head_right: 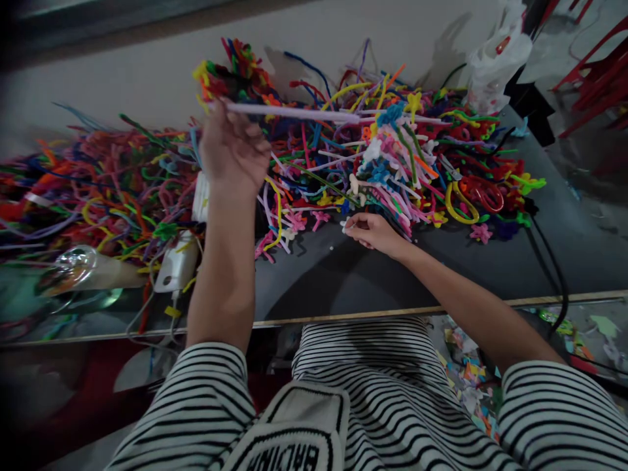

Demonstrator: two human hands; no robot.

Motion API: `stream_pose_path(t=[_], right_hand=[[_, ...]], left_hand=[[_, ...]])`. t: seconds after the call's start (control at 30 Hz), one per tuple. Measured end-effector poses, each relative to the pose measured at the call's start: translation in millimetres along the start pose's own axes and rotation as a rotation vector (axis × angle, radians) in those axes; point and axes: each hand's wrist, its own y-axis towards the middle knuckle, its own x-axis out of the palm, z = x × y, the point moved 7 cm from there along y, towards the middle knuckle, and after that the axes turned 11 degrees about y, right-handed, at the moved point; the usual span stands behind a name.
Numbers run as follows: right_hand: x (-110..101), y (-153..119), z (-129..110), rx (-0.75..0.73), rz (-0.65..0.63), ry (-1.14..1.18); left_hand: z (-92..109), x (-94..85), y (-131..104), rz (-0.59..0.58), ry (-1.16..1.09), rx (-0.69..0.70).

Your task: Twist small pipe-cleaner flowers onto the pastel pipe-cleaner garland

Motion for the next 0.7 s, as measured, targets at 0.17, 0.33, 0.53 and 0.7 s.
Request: stream_pose_path(t=[0.17,0.33,0.53,0.7], right_hand=[[-1,1,-4,-0.074,-0.02,0.089],[0,-3,-7,-0.077,-0.05,0.112],[-4,-3,-4,-0.103,-0.072,0.127],[-7,0,-7,-0.133,-0.015,0.141]], left_hand=[[-25,53.0,-68,-0.217,-0.037,-0.157],[-34,89.9,-100,-0.337,-0.143,-0.172],[-40,96.0,-109,-0.386,-0.239,-0.149],[-44,82.9,-111,-0.247,-0.216,-0.111]])
